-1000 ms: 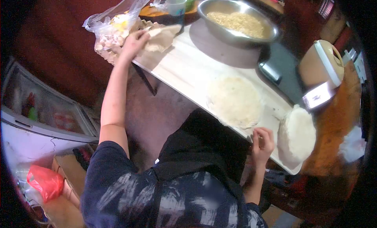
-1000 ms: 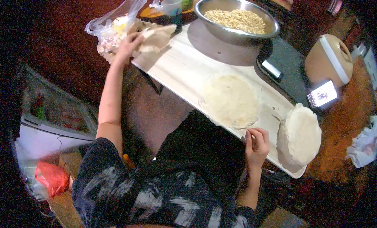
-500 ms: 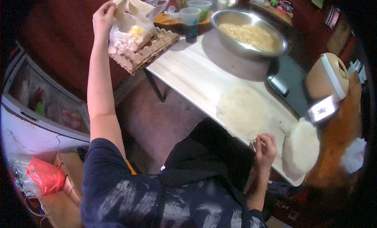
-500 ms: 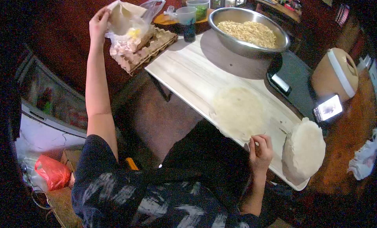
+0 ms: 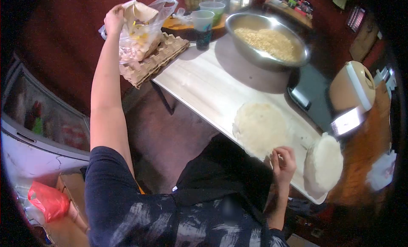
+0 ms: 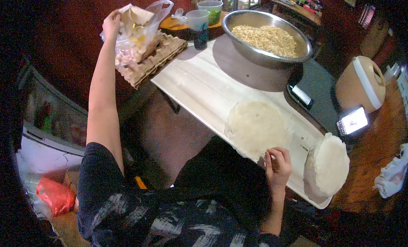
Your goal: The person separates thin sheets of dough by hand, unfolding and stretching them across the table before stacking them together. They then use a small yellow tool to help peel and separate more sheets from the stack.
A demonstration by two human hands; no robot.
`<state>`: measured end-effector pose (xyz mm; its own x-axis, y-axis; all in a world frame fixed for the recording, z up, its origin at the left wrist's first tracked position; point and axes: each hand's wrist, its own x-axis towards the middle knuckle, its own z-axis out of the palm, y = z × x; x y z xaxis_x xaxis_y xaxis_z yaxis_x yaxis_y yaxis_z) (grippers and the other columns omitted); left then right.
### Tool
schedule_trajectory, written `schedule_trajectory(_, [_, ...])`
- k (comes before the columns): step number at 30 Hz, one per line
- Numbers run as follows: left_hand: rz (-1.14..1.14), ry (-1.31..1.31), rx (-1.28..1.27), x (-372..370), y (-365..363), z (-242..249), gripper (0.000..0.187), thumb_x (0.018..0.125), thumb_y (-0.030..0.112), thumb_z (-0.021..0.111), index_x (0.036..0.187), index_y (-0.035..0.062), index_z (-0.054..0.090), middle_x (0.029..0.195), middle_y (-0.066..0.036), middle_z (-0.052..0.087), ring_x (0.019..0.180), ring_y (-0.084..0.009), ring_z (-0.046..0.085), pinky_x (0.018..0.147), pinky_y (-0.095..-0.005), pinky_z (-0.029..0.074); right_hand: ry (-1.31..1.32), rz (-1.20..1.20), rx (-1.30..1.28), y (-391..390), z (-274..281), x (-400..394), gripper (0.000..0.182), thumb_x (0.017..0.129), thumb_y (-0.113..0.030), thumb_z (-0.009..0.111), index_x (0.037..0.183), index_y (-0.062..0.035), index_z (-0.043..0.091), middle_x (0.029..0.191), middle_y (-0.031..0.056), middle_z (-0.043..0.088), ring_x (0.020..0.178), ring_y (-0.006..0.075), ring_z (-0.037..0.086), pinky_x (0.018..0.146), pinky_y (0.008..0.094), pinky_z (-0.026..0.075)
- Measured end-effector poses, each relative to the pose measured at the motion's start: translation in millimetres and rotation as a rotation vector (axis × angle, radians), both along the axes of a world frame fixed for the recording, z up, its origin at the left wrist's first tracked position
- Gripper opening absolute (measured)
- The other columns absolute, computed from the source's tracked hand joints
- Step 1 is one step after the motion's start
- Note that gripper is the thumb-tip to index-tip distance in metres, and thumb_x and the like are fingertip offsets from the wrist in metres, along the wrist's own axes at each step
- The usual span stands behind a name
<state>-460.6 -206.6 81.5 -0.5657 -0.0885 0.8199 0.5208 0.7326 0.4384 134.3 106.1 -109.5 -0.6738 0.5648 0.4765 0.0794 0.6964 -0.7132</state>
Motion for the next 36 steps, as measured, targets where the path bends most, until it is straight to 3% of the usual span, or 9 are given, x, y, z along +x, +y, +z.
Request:
schedule_trajectory(5, [0.179, 0.164, -0.292, -29, -9, -66, 0.022, 0.085, 0.023, 0.060, 0.102, 0.0132, 0.070, 0.104, -0.014, 0.065, 0.096, -0.0357, 0.063, 0.083, -0.0456, 0.051, 0.003, 0.008, 0.119, 8, -8, 1, 0.009, 0.083, 0.000, 0.067, 0.090, 0.0002, 0.064, 0.091, 0.0120, 0.061, 0.079, 0.0218, 0.061, 0.068, 0.0297, 0.051])
schedule_trajectory(12, [-0.046, -0.177, -0.455, -7, 4, -89, 0.027, 0.082, 0.024, 0.062, 0.105, 0.0103, 0.065, 0.105, -0.017, 0.063, 0.100, -0.0357, 0.061, 0.087, -0.0456, 0.049, -0.037, 0.015, 0.095, 4, -7, 4, 0.010, 0.082, -0.001, 0.068, 0.090, 0.0006, 0.063, 0.092, 0.0137, 0.061, 0.078, 0.0260, 0.063, 0.068, 0.0324, 0.052])
schedule_trajectory(17, [-0.034, -0.486, -0.471, -13, -2, -81, 0.050, 0.085, 0.052, 0.057, 0.120, 0.0159, 0.062, 0.121, -0.021, 0.059, 0.110, -0.0372, 0.058, 0.095, -0.0451, 0.046, -0.024, 0.027, 0.104, 5, -10, 4, 0.010, 0.082, -0.001, 0.068, 0.090, 0.0009, 0.063, 0.092, 0.0138, 0.060, 0.077, 0.0257, 0.063, 0.067, 0.0323, 0.052])
schedule_trajectory(20, [-0.088, -0.425, -0.639, -24, -11, -85, 0.065, 0.084, 0.066, 0.050, 0.127, 0.0188, 0.058, 0.126, -0.022, 0.057, 0.116, -0.0373, 0.055, 0.098, -0.0450, 0.044, -0.030, 0.021, 0.091, 4, -13, 6, 0.009, 0.083, -0.001, 0.068, 0.090, 0.0010, 0.063, 0.092, 0.0138, 0.060, 0.077, 0.0254, 0.063, 0.066, 0.0324, 0.052])
schedule_trajectory(24, [0.097, -0.460, -0.821, 22, -2, -59, 0.078, 0.079, 0.074, 0.051, 0.129, 0.0140, 0.057, 0.126, -0.021, 0.058, 0.118, -0.0368, 0.054, 0.099, -0.0445, 0.043, -0.037, 0.017, 0.008, 1, -11, 9, 0.008, 0.084, -0.002, 0.067, 0.090, 0.0010, 0.063, 0.091, 0.0138, 0.060, 0.076, 0.0251, 0.063, 0.066, 0.0322, 0.051])
schedule_trajectory(26, [-0.103, -0.559, -0.886, 7, -13, -54, 0.088, 0.074, 0.077, 0.054, 0.132, 0.0109, 0.053, 0.126, -0.021, 0.058, 0.119, -0.0365, 0.054, 0.100, -0.0430, 0.043, -0.039, 0.020, -0.003, 2, -9, 9, 0.008, 0.084, -0.002, 0.067, 0.090, 0.0010, 0.063, 0.091, 0.0135, 0.060, 0.076, 0.0249, 0.063, 0.066, 0.0320, 0.051])
schedule_trajectory(32, [-0.004, -0.514, -1.092, 49, -15, 14, 0.067, 0.075, 0.067, 0.063, 0.107, 0.0081, 0.070, 0.102, -0.017, 0.069, 0.096, -0.0304, 0.066, 0.086, -0.0405, 0.050, -0.007, 0.007, 0.031, 8, -14, 11, 0.008, 0.084, -0.002, 0.066, 0.090, 0.0009, 0.062, 0.091, 0.0124, 0.060, 0.076, 0.0241, 0.063, 0.065, 0.0314, 0.051])
schedule_trajectory(34, [-0.360, -0.410, -0.768, 19, -35, 30, 0.035, 0.082, 0.039, 0.070, 0.088, 0.0043, 0.073, 0.076, -0.009, 0.068, 0.066, -0.0148, 0.058, 0.066, -0.0328, 0.048, -0.009, 0.003, 0.010, 10, -14, 12, 0.008, 0.084, -0.002, 0.066, 0.090, 0.0008, 0.062, 0.092, 0.0122, 0.060, 0.076, 0.0241, 0.063, 0.066, 0.0314, 0.051])
schedule_trajectory(36, [-0.268, -0.262, -0.588, 30, -40, 50, 0.030, 0.086, 0.038, 0.066, 0.088, 0.0082, 0.073, 0.074, -0.005, 0.067, 0.065, -0.0111, 0.056, 0.063, -0.0302, 0.046, -0.004, -0.011, 0.037, 12, -16, 13, 0.005, 0.085, 0.000, 0.065, 0.089, 0.0016, 0.062, 0.092, 0.0099, 0.060, 0.074, 0.0175, 0.061, 0.065, 0.0271, 0.051])
